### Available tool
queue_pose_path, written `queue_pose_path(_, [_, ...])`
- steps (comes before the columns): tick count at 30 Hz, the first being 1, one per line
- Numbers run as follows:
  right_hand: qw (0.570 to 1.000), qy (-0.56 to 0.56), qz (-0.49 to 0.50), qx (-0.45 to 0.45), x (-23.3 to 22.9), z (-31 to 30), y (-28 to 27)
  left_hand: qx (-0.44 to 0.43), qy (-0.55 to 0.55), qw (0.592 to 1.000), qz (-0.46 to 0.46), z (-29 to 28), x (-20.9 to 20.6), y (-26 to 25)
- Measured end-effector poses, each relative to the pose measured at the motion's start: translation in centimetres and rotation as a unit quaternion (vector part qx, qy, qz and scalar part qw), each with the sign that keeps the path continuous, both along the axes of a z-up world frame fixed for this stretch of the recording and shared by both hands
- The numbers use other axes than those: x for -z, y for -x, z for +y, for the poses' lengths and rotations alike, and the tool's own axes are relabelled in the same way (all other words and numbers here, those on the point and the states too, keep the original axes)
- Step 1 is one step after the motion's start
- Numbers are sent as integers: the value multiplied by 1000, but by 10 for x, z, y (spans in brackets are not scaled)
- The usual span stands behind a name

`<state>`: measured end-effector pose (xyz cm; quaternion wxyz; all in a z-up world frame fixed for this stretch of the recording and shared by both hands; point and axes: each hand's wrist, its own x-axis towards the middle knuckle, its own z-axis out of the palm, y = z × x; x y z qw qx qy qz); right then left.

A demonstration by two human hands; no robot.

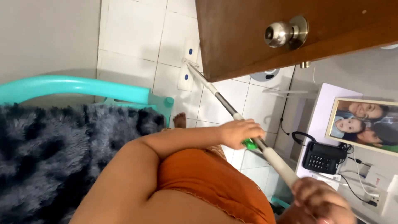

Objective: Mop the tiled floor in a home environment using a spray mop and cleaning solution.

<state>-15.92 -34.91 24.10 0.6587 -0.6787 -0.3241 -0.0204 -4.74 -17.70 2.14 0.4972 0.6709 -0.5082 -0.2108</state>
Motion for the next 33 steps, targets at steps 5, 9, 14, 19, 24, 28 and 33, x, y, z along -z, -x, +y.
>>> queue_pose_path(5, [976, 75, 6, 205, 46, 66, -17, -149, 106, 981, -70, 31, 93, -40])
queue_pose_path(9, [971, 172, -101, 134, 125, 86, -82, -246, 1, 969, -20, 77, 121, -93])
queue_pose_path(14, [995, -1, -15, 99, 161, 88, -103, -299, -20, 949, -99, 87, 102, -112])
queue_pose_path(19, [985, 43, 25, 167, 105, 49, -34, -225, 44, 971, -60, 40, 105, -68])
queue_pose_path(24, [984, -28, 110, 138, 13, -9, 46, -50, -7, 998, 28, 5, 21, 15])
queue_pose_path(28, [994, 5, 98, 41, -17, -49, 45, -7, 7, 999, 36, -8, -16, 34])
queue_pose_path(33, [988, -73, 102, 92, 9, -80, 51, -17, -34, 998, 52, -14, -26, 27])
